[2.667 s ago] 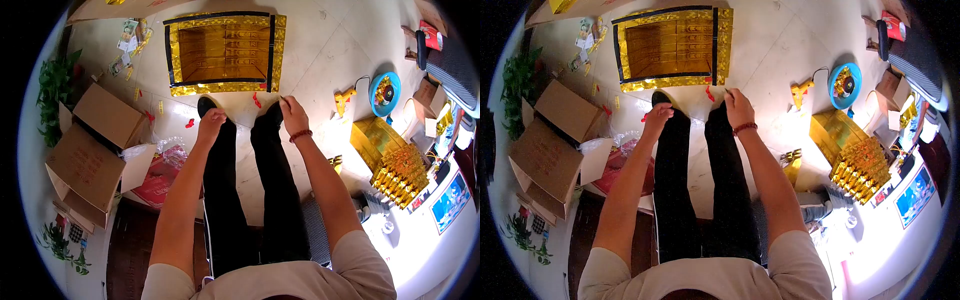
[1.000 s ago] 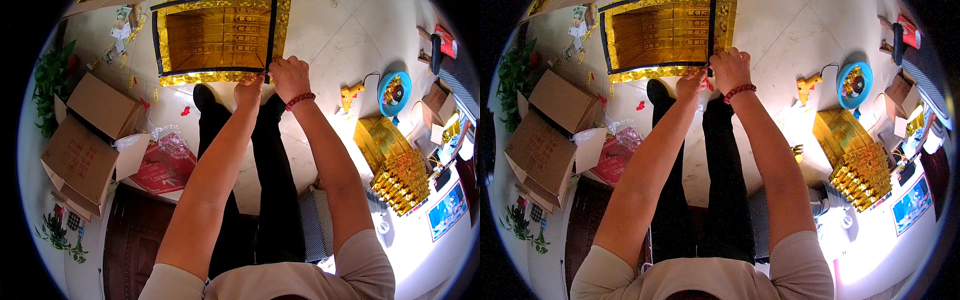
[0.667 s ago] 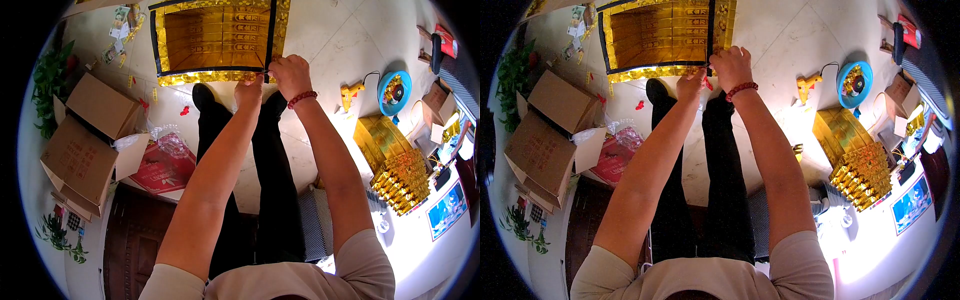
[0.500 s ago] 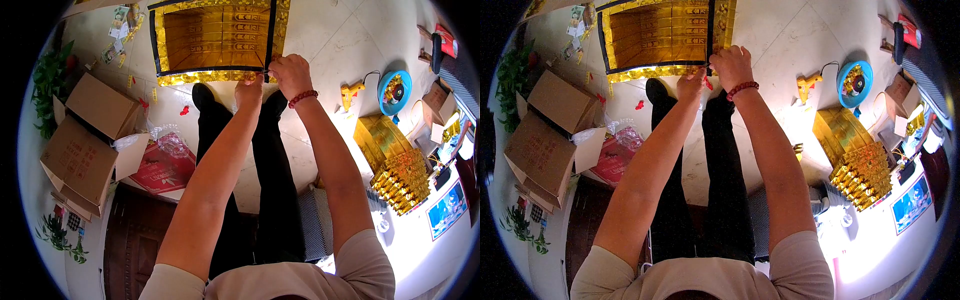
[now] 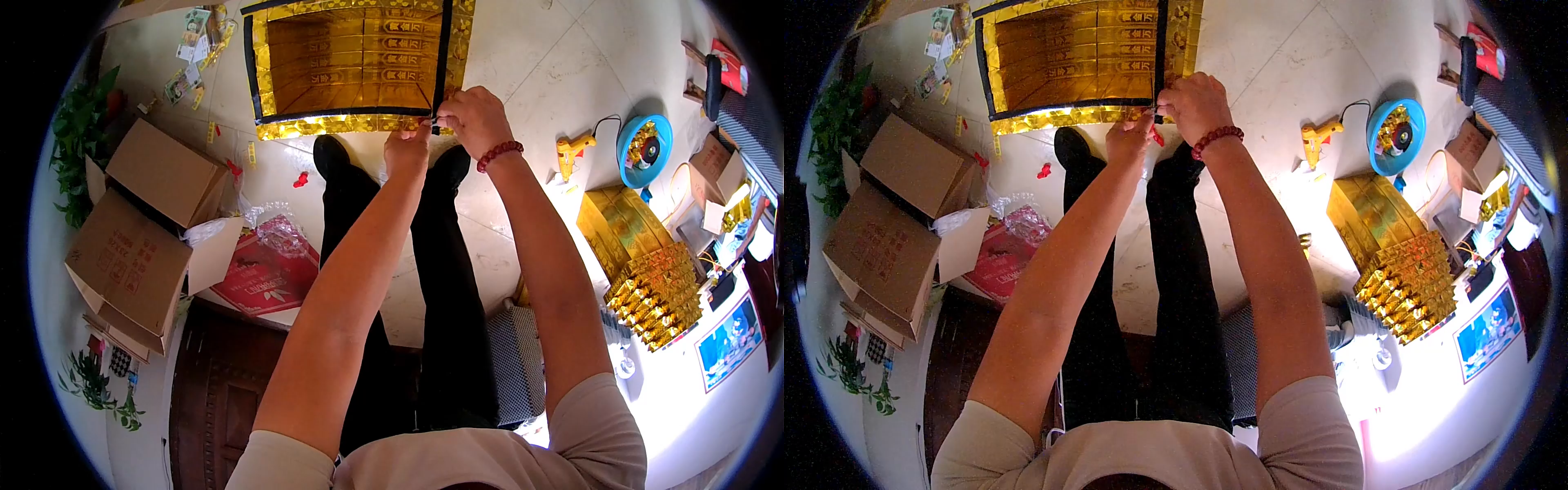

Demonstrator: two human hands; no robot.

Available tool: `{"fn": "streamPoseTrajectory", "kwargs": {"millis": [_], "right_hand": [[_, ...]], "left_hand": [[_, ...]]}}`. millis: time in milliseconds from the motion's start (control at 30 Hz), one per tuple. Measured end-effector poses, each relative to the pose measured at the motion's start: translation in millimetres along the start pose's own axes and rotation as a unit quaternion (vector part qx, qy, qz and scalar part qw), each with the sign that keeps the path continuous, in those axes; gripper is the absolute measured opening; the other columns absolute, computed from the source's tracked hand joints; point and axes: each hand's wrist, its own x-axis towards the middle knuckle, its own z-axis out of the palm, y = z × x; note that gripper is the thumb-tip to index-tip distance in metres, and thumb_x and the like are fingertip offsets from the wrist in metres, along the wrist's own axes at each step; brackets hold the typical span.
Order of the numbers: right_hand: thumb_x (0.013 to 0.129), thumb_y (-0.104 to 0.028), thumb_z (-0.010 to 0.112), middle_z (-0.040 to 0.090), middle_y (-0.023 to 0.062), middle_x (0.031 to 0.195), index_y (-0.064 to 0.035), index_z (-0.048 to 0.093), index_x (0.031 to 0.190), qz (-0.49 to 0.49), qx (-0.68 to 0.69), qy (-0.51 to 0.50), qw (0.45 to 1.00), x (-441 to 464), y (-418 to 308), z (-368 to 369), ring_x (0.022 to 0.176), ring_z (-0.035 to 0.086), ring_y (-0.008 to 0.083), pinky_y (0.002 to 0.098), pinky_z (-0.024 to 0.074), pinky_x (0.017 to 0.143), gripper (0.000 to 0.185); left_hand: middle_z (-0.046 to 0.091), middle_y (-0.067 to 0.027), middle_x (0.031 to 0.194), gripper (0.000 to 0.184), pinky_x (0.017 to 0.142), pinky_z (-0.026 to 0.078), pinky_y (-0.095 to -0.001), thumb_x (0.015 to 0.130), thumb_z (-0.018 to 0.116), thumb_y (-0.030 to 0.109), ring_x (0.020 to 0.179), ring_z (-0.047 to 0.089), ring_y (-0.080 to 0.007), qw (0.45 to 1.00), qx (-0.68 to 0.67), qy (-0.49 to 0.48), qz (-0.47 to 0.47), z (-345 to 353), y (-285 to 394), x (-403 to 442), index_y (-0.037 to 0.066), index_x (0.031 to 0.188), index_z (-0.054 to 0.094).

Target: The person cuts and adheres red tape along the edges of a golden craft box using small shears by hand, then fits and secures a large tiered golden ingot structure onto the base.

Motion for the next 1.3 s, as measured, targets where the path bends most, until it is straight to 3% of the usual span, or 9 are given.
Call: {"fn": "streamPoseTrajectory", "kwargs": {"millis": [33, 233, 333, 567, 633, 733, 1000, 1267, 1300], "right_hand": [[0.080, -0.021, 0.061, 0.061, 0.0032, 0.079, -0.0155, 0.067, 0.081, 0.010, 0.009, 0.001, 1.000, 0, -1, -1, 0.086, 0.055, 0.0248, 0.0406, 0.0430, 0.081, 0.008], [0.081, -0.021, 0.060, 0.060, 0.0065, 0.079, -0.0109, 0.064, 0.084, 0.080, -0.006, 0.005, 0.997, -7, -9, 3, 0.079, 0.057, 0.0273, 0.0422, 0.0450, 0.074, 0.011], [0.082, -0.022, 0.060, 0.060, 0.0070, 0.078, -0.0104, 0.064, 0.084, 0.089, -0.007, 0.009, 0.996, -10, -8, 4, 0.080, 0.057, 0.0265, 0.0421, 0.0446, 0.074, 0.012], [0.083, -0.022, 0.059, 0.060, 0.0052, 0.079, -0.0118, 0.064, 0.084, 0.079, -0.036, 0.010, 0.996, -10, -9, 3, 0.082, 0.057, 0.0246, 0.0407, 0.0440, 0.074, 0.012], [0.083, -0.022, 0.059, 0.060, 0.0052, 0.078, -0.0117, 0.064, 0.084, 0.074, -0.048, 0.012, 0.996, -10, -11, 2, 0.081, 0.057, 0.0246, 0.0407, 0.0441, 0.073, 0.012], [0.083, -0.023, 0.059, 0.060, 0.0053, 0.078, -0.0114, 0.064, 0.083, 0.071, -0.072, 0.010, 0.995, -9, -15, 0, 0.080, 0.057, 0.0248, 0.0408, 0.0445, 0.072, 0.012], [0.079, -0.021, 0.063, 0.056, 0.0062, 0.072, -0.0108, 0.064, 0.080, 0.033, -0.039, 0.027, 0.998, -8, -6, 2, 0.077, 0.055, 0.0257, 0.0396, 0.0447, 0.068, 0.010], [0.084, -0.024, 0.057, 0.061, 0.0103, 0.081, -0.0112, 0.062, 0.088, 0.130, 0.033, 0.015, 0.991, -19, -15, 10, 0.079, 0.059, 0.0314, 0.0426, 0.0468, 0.070, 0.014], [0.084, -0.024, 0.057, 0.061, 0.0103, 0.081, -0.0112, 0.062, 0.088, 0.131, 0.033, 0.016, 0.991, -23, -21, 10, 0.079, 0.059, 0.0314, 0.0426, 0.0468, 0.070, 0.014]], "left_hand": [[0.059, -0.0035, 0.069, 0.021, 0.051, 0.043, -0.0232, 0.081, 0.069, 0.021, 0.058, 0.055, -0.0113, 1.000, -0.004, -0.006, 0.016, -1, 0, 1, 0.001, 0.083, 0.061], [0.062, -0.0042, 0.076, 0.027, 0.063, 0.048, -0.0254, 0.081, 0.068, 0.026, 0.069, 0.060, -0.0131, 0.999, -0.025, -0.039, 0.001, -7, 29, -21, 0.001, 0.088, 0.063], [0.063, -0.0085, 0.073, 0.033, 0.062, 0.043, -0.0279, 0.077, 0.066, 0.033, 0.064, 0.057, -0.0154, 0.996, -0.058, -0.054, -0.033, -8, 30, -23, 0.000, 0.082, 0.063], [0.062, -0.0085, 0.072, 0.029, 0.061, 0.043, -0.0252, 0.080, 0.061, 0.028, 0.064, 0.056, -0.0134, 0.986, -0.117, -0.073, -0.091, -18, 41, -26, 0.000, 0.085, 0.060], [0.063, -0.0121, 0.089, 0.031, 0.078, 0.049, -0.0302, 0.085, 0.060, 0.026, 0.082, 0.062, -0.0197, 0.987, -0.097, -0.122, -0.049, -22, 39, -27, -0.002, 0.099, 0.059], [0.063, -0.0119, 0.089, 0.029, 0.079, 0.049, -0.0303, 0.086, 0.059, 0.024, 0.082, 0.062, -0.0194, 0.987, -0.094, -0.126, -0.042, -22, 36, -25, -0.002, 0.100, 0.059], [0.064, -0.0106, 0.087, 0.028, 0.078, 0.047, -0.0292, 0.086, 0.061, 0.025, 0.080, 0.062, -0.0182, 0.986, -0.110, -0.116, -0.037, -21, 35, -27, -0.001, 0.097, 0.060], [0.065, -0.0120, 0.082, 0.030, 0.071, 0.049, -0.0284, 0.087, 0.058, 0.026, 0.075, 0.062, -0.0183, 0.983, -0.113, -0.127, -0.069, -28, 30, -19, -0.004, 0.091, 0.061], [0.065, -0.0121, 0.082, 0.029, 0.069, 0.049, -0.0284, 0.087, 0.057, 0.024, 0.074, 0.062, -0.0186, 0.989, -0.075, -0.121, -0.035, -32, 31, -23, -0.005, 0.091, 0.061]]}}
